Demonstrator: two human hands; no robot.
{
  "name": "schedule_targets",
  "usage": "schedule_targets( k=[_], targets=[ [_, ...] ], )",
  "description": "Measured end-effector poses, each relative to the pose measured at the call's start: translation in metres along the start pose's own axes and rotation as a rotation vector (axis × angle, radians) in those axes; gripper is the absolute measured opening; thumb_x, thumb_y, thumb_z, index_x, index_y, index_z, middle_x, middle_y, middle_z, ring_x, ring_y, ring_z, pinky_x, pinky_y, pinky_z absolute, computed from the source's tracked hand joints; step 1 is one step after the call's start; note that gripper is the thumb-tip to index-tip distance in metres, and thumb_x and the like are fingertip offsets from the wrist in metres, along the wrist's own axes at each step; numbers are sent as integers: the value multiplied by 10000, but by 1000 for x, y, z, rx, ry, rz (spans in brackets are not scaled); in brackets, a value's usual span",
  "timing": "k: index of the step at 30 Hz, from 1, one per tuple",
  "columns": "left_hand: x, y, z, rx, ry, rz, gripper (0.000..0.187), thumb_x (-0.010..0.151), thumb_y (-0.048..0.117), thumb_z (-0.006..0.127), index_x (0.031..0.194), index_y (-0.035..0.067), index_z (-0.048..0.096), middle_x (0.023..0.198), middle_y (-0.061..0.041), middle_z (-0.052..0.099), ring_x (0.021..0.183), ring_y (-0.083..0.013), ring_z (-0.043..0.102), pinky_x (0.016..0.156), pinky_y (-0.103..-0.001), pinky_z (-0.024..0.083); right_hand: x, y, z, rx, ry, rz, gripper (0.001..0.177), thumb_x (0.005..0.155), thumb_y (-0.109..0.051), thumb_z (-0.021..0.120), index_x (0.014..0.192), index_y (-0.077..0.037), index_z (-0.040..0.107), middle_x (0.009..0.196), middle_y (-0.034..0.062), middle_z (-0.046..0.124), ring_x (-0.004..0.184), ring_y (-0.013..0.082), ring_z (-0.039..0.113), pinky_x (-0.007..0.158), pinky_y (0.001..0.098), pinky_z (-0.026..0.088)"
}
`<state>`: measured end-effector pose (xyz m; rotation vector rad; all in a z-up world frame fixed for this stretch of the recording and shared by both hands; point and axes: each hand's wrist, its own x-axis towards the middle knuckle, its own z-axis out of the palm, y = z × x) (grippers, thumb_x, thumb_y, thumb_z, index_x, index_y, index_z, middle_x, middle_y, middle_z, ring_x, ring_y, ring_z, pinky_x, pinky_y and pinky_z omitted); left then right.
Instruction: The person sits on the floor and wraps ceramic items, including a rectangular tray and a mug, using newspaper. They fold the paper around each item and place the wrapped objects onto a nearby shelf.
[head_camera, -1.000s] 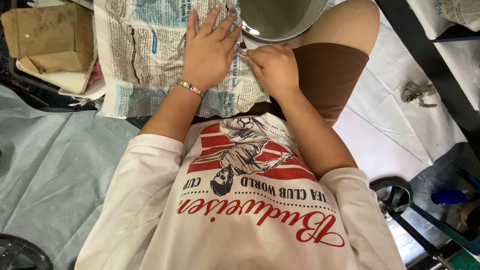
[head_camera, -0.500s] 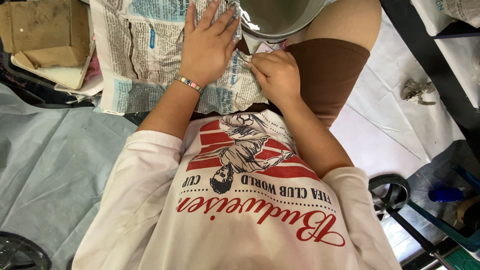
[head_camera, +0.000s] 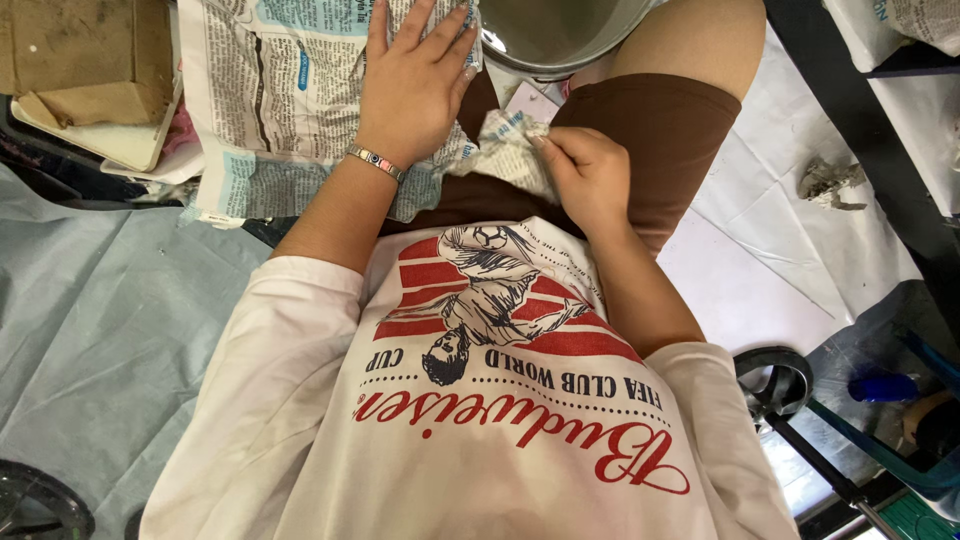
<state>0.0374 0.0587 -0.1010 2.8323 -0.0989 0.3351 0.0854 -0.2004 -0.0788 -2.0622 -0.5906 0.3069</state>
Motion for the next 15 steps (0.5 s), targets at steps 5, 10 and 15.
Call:
schedule_targets(
  k=[5, 10, 15],
  targets=[
    [0, 0, -2, -17, 10, -5, 356, 1096, 214, 593, 1413, 62, 648, 1547, -79, 564, 1502, -297, 359, 1229, -629, 139, -20, 9, -31, 32, -23, 100, 123, 986, -111, 767, 1039, 0, 757, 894, 102, 742, 776, 170, 673, 709, 290, 524],
    [1, 1, -2, -40, 16, -14, 347, 1090, 213, 603, 1397, 60, 652, 1552, -77, 561, 1490, -295, 371, 1214, -633, 162, -28, 7, -56, 233, -143, 188, 121, 1028, -98, 722, 1065, 16, 730, 1009, 99, 705, 893, 133, 642, 799, 280, 522],
    [1, 2, -1, -35, 10, -24, 351, 1075, 210, 605, 1381, 45, 657, 1546, -85, 561, 1486, -304, 372, 1209, -634, 168, -6, -11, -30, 212, -382, -39, 282, 984, -186, 769, 1097, -2, 587, 1201, 144, 722, 1048, 228, 680, 917, 336, 532]
  ],
)
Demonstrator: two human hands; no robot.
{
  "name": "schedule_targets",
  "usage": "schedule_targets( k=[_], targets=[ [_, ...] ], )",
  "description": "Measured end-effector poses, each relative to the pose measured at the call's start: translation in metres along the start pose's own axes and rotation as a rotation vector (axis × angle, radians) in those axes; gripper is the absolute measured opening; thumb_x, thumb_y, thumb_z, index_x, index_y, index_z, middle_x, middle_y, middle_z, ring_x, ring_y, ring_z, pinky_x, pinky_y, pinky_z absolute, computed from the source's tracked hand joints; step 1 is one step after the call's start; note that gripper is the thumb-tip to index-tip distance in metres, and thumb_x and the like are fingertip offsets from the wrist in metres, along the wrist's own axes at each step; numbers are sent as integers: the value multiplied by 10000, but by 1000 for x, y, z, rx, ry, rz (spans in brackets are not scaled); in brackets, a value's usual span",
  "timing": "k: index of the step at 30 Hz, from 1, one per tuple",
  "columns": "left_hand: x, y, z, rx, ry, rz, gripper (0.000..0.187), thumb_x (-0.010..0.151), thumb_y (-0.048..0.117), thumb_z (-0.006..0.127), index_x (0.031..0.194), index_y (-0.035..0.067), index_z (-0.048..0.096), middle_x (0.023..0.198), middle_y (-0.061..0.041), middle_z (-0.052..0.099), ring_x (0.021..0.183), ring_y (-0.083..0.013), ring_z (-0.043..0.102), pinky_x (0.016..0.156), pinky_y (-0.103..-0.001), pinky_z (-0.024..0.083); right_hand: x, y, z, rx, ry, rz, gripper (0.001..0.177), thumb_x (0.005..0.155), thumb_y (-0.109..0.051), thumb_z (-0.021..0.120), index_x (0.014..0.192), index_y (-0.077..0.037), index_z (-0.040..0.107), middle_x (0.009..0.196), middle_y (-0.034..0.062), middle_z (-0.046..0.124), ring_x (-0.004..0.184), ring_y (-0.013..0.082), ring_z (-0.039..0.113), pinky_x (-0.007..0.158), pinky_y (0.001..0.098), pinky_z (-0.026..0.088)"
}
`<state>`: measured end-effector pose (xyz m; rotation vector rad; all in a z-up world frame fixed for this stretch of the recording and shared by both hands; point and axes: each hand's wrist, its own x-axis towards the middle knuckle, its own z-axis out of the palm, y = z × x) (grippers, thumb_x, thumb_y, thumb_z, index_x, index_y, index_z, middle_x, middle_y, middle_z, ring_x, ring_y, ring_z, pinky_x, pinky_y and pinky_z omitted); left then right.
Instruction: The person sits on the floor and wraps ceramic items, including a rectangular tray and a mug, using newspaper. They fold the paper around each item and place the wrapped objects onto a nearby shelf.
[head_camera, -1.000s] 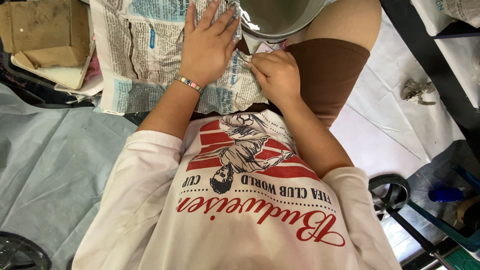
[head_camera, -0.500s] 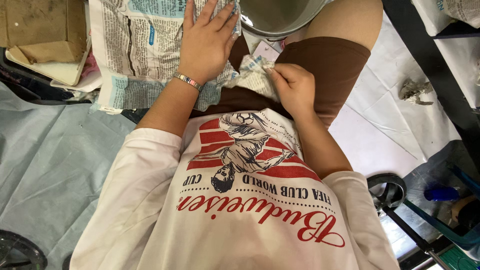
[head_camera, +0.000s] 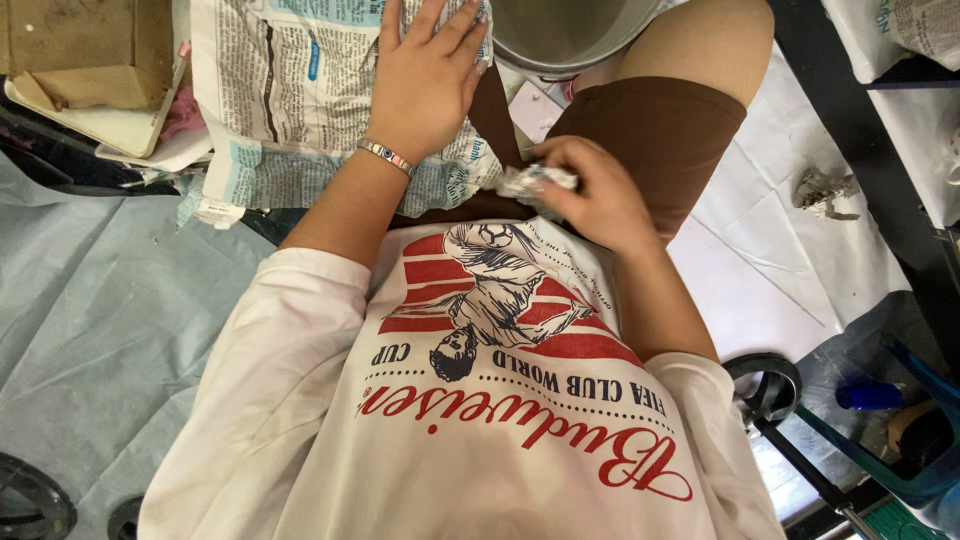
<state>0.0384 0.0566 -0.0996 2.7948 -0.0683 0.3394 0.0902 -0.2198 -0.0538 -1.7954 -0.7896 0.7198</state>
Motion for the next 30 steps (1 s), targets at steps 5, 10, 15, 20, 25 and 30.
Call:
schedule_targets(
  k=[5, 10, 15, 20, 25, 30],
  targets=[
    [1, 4, 3, 69, 4, -14, 361, 1057, 205, 609, 1376, 43, 656, 1539, -97, 555, 1500, -319, 351, 1220, -641, 165, 45, 1, 42, -163, 19, 289, 660, 803, -428, 846, 1198, 0, 536, 967, 149, 727, 866, 251, 696, 783, 347, 528],
    [1, 4, 7, 119, 14, -24, 378, 1037, 184, 618, 1385, 41, 653, 1543, -104, 540, 1505, -322, 335, 1225, -645, 163, 66, 9, 60, -46, -168, 670, 689, 954, -675, 621, 949, 0, 757, 745, 131, 674, 691, 184, 651, 635, 306, 507],
    [-1, 4, 9, 91, 22, -16, 386, 1026, 167, 627, 1389, 38, 650, 1574, -107, 514, 1512, -320, 332, 1224, -636, 173, 77, 18, 61, 334, -133, 740, 557, 939, -603, 577, 947, -74, 750, 676, 16, 618, 552, 117, 497, 494, 272, 391],
    [0, 3, 6, 58, 48, -7, 374, 1005, 147, 642, 1364, 44, 664, 1553, -97, 535, 1490, -319, 357, 1217, -632, 192, 74, 18, 62, 266, -180, 373, 310, 979, -355, 733, 991, -46, 744, 775, -16, 638, 688, 76, 514, 615, 252, 434],
    [1, 2, 5, 32, 63, -10, 351, 1019, 141, 641, 1356, 47, 670, 1519, -89, 559, 1471, -309, 389, 1217, -630, 199, 55, 9, 54, -84, -146, 90, 184, 957, -250, 741, 973, -66, 751, 818, 68, 697, 724, 169, 652, 668, 319, 501],
    [2, 3, 4, 32, 55, -16, 350, 1004, 154, 643, 1336, 45, 672, 1512, -94, 566, 1442, -315, 407, 1193, -627, 207, 29, -7, 45, -148, -213, -4, 137, 949, -200, 727, 952, -65, 742, 842, 110, 703, 765, 248, 671, 695, 354, 515]
  ],
)
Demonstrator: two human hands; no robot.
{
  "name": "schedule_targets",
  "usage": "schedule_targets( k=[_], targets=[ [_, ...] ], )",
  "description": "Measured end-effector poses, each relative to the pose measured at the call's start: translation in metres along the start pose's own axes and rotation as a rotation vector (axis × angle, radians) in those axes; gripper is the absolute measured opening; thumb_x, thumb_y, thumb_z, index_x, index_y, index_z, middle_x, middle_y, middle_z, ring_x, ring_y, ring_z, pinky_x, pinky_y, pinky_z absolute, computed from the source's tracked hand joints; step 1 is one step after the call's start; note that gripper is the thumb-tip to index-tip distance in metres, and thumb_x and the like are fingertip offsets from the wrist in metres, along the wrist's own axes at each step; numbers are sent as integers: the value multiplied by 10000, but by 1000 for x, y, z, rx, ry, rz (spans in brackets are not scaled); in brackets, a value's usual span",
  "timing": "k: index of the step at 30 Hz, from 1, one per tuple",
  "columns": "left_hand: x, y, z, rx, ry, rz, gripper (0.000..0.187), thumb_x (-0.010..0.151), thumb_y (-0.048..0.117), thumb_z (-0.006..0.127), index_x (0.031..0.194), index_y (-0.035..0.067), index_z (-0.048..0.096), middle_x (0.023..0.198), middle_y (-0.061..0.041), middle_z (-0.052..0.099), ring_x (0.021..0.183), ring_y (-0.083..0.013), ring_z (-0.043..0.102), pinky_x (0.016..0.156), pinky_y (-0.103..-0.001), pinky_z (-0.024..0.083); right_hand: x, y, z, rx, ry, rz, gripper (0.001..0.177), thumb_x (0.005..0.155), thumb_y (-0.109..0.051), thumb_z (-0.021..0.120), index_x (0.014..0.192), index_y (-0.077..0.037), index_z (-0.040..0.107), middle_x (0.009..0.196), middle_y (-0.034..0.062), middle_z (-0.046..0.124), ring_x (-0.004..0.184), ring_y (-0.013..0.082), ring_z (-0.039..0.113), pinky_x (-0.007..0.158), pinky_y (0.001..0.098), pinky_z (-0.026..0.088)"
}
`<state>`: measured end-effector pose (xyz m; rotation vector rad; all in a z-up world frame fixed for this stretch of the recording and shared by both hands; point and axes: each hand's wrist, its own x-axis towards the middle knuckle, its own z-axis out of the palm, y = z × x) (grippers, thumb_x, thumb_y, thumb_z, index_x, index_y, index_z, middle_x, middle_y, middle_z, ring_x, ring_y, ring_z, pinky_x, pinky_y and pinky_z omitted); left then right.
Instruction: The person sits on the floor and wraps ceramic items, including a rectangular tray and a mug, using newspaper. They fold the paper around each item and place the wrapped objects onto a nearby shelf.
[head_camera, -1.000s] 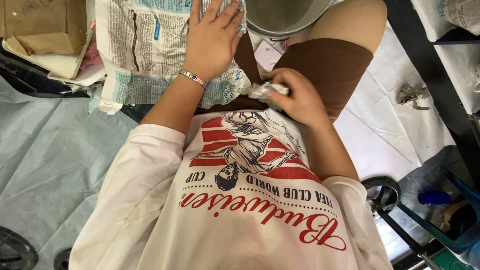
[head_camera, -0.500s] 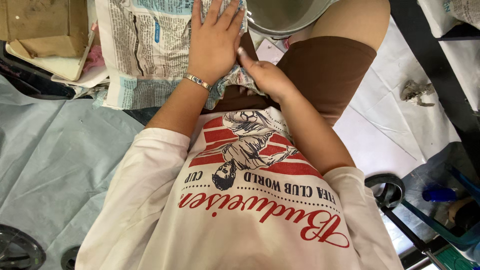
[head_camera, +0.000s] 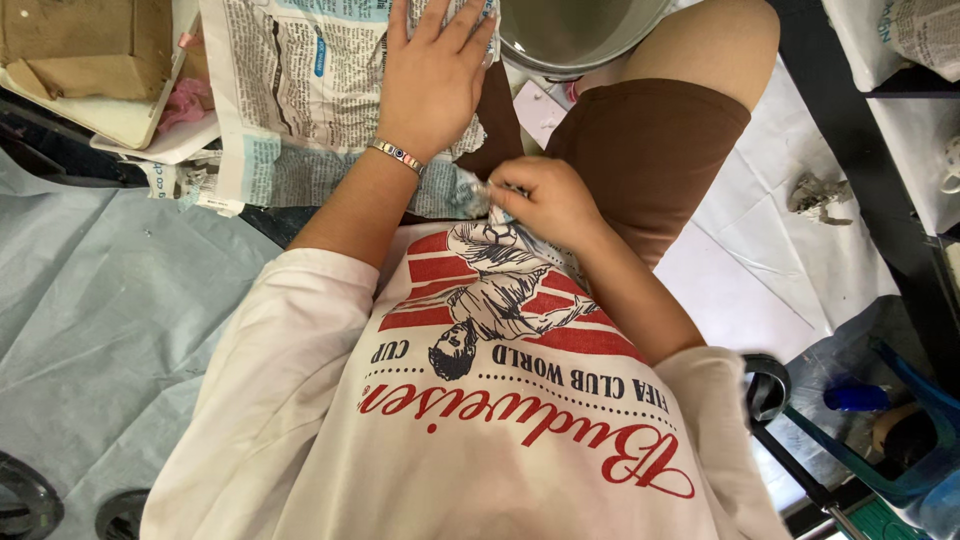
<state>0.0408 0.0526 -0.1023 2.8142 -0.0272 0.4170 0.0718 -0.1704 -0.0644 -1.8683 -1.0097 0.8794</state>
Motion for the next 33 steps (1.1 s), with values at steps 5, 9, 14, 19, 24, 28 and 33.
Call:
schedule_targets(
  k=[5, 9, 14, 19, 24, 28, 33],
  targets=[
    [0, 1, -1, -8, -3, -3, 343, 1011, 158, 646, 1337, 52, 672, 1503, -86, 570, 1436, -309, 414, 1190, -627, 213, -21, -14, -16, 192, -153, -111, 119, 932, -153, 746, 950, -37, 729, 869, 84, 727, 773, 206, 688, 701, 326, 527],
    [-1, 1, -4, -44, 9, -1, 333, 1017, 155, 644, 1336, 68, 676, 1498, -79, 577, 1450, -298, 407, 1191, -629, 213, -28, -12, -41, 195, -149, -21, 109, 907, -121, 769, 963, -29, 748, 847, 74, 733, 732, 161, 682, 657, 292, 515],
    [2, 0, -12, -102, 10, 6, 351, 1034, 216, 667, 1355, 73, 678, 1490, -89, 584, 1458, -314, 421, 1201, -628, 198, -42, 8, -70, 313, -30, 23, 91, 935, -91, 757, 991, -24, 733, 895, 47, 715, 789, 114, 659, 691, 249, 504],
    [0, -11, -19, -328, -63, 47, 547, 1024, 444, 731, 1471, 153, 613, 1515, -56, 590, 1486, -305, 445, 1238, -620, 152, -19, 39, -58, 896, 720, 65, 51, 1139, -86, 674, 1108, -46, 680, 948, 35, 693, 798, 95, 583, 716, 238, 456],
    [-9, -11, -14, -534, 149, 57, 1281, 722, 780, 827, 1618, 98, 217, 1595, -228, 386, 1501, -372, 336, 1243, -588, 235, 60, 64, -9, 671, 633, -87, 191, 1087, -19, 632, 1268, -65, 596, 1193, 28, 620, 1041, 93, 623, 911, 259, 544],
    [-21, -19, -6, -559, 377, 142, 997, 876, 621, 876, 1557, 119, 348, 1570, -257, 346, 1459, -369, 420, 1140, -494, 435, 113, 83, 35, 962, 312, 203, 359, 981, -9, 536, 1326, -83, 603, 1115, 35, 644, 833, 131, 555, 687, 302, 415],
    [-29, -33, 13, -419, 470, -223, 207, 965, 143, 743, 1161, 78, 724, 1170, -116, 743, 1029, -263, 730, 892, -384, 578, 116, 87, 50, 1030, 167, 169, 336, 1092, -129, 563, 1395, 18, 575, 1245, 77, 652, 1074, 137, 617, 956, 321, 502]
  ],
)
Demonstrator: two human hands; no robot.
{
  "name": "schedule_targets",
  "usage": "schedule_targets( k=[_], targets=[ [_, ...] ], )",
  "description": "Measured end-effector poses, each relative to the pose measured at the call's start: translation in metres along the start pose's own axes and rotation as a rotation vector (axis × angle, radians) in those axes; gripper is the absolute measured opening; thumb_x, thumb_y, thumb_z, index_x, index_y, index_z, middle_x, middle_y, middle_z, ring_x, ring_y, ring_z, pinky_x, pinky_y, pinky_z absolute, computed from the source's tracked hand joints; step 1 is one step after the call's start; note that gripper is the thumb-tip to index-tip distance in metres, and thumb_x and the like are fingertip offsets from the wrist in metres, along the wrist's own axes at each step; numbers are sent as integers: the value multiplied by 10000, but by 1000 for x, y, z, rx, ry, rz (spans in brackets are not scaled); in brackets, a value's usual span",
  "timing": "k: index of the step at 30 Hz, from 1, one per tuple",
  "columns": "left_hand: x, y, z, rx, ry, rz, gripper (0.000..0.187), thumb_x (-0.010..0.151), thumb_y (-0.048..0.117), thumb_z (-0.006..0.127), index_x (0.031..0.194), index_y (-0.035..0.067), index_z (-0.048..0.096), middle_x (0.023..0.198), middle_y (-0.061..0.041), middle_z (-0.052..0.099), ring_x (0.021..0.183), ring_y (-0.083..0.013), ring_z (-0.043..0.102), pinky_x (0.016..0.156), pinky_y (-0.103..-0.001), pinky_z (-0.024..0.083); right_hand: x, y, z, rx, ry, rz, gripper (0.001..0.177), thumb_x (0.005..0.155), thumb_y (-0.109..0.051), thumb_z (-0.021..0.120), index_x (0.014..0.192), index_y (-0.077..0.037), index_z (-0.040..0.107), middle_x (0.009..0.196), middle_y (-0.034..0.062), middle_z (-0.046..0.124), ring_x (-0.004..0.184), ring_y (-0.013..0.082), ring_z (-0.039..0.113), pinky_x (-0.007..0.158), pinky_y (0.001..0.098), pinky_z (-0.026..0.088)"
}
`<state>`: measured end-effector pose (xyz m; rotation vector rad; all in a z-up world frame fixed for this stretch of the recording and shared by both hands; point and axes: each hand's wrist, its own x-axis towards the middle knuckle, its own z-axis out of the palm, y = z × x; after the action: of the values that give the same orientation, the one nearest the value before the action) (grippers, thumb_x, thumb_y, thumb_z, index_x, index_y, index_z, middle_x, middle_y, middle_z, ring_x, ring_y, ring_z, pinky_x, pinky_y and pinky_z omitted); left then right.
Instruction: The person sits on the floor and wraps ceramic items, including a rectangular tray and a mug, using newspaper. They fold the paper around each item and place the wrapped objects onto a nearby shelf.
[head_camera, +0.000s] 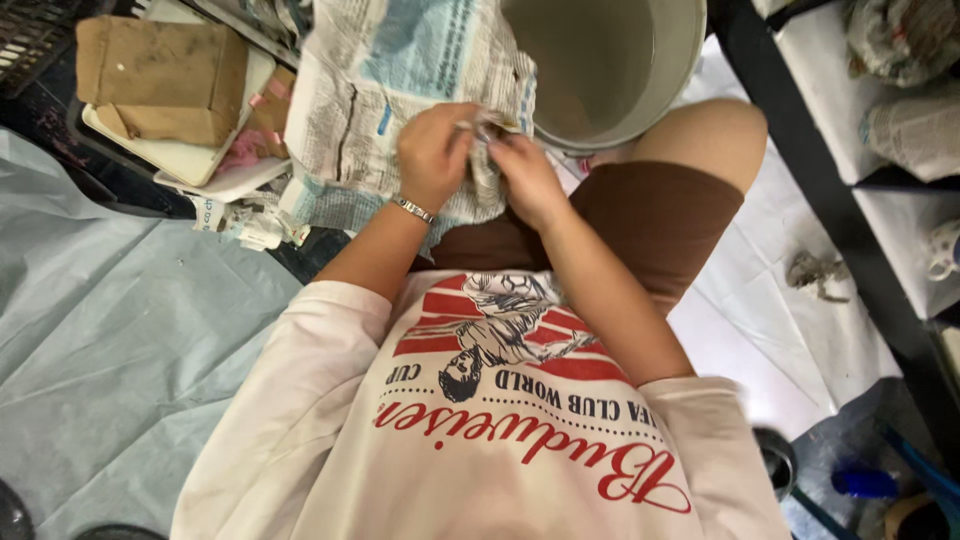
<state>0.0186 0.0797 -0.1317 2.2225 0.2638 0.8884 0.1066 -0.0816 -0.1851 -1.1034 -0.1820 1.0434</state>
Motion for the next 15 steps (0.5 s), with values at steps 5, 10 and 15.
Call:
schedule_targets(
  k=[5, 10, 15],
  targets=[
    [32, -78, -20, 102, 431, -724, 246, 1081, 216, 514, 943, 81, 665, 729, 23, 667, 625, -130, 657, 561, -322, 546, -29, -32, 29, -155, -155, -95, 469, 1049, -288, 635, 1463, -126, 483, 1368, 54, 583, 1199, 168, 595, 1037, 303, 500],
    [52, -197, -103, 346, 575, -438, 292, 1081, 181, 572, 1265, -46, 564, 1196, -231, 678, 1088, -404, 668, 930, -470, 533, -64, -59, 67, -1031, -157, -391, 649, 821, -346, 841, 1377, -140, 578, 1465, 109, 476, 1333, 317, 478, 1116, 441, 388],
    [59, -283, -108, 663, 340, -755, 342, 1078, 255, 617, 1366, 73, 576, 1467, -183, 585, 1348, -353, 583, 1185, -391, 485, -71, -65, 92, -1318, -216, -351, 673, 752, -364, 873, 1351, -184, 624, 1514, 127, 443, 1404, 365, 388, 1135, 484, 290]
  ],
)
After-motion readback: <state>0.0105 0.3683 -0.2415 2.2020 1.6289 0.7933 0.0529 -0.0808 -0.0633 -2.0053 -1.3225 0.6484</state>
